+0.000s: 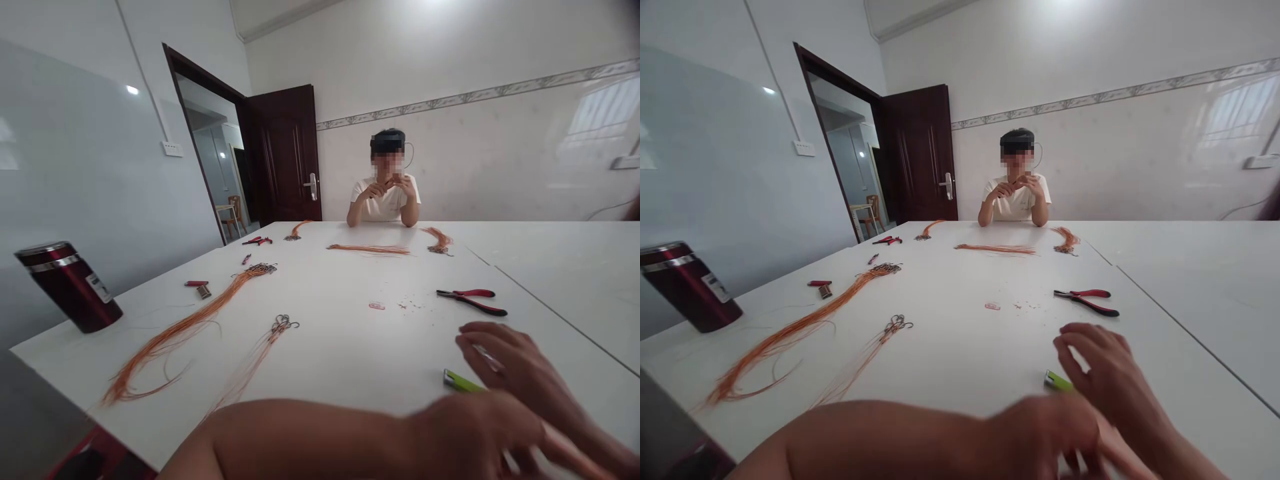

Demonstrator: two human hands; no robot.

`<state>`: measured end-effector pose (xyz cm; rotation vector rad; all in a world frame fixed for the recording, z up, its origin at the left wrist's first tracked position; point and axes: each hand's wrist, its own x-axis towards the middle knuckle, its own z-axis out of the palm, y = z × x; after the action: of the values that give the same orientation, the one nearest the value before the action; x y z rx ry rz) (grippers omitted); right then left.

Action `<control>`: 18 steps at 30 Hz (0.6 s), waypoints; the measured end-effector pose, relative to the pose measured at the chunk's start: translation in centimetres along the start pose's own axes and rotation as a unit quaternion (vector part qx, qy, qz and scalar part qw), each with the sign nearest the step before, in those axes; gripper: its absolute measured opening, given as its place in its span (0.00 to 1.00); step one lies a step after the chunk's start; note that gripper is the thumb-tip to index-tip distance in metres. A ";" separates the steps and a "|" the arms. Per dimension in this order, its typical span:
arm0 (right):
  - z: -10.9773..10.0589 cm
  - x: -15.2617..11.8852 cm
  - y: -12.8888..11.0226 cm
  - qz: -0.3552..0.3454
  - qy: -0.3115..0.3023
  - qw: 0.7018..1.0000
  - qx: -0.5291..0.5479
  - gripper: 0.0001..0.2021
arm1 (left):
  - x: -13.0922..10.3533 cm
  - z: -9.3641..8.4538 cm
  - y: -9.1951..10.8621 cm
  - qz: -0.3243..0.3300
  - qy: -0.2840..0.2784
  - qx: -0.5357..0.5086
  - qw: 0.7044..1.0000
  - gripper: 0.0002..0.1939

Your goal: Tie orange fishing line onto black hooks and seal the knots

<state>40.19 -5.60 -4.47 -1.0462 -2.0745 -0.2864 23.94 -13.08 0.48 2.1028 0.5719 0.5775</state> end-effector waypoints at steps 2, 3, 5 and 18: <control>0.7 -0.8 -1.2 -0.050 -0.051 0.997 0.013 0.11 | 0.1 -3.8 0.8 0.026 0.036 0.103 0.994 0.21; 0.9 -1.2 -1.3 -0.068 -0.070 0.995 0.017 0.10 | -0.4 -6.2 1.0 0.005 0.032 0.155 0.987 0.20; 1.1 -1.9 -0.8 -0.085 -0.075 0.993 0.021 0.08 | -2.3 -11.3 0.5 -0.142 0.058 0.250 0.956 0.19; 1.1 -2.8 1.7 -0.047 -0.049 0.997 0.044 0.09 | -15.6 -19.0 -7.7 -0.451 0.192 0.326 0.808 0.18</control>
<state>41.88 -5.62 -7.51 -0.9280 -2.2069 -0.1926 -0.99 -6.43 1.06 1.9529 2.0978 0.2333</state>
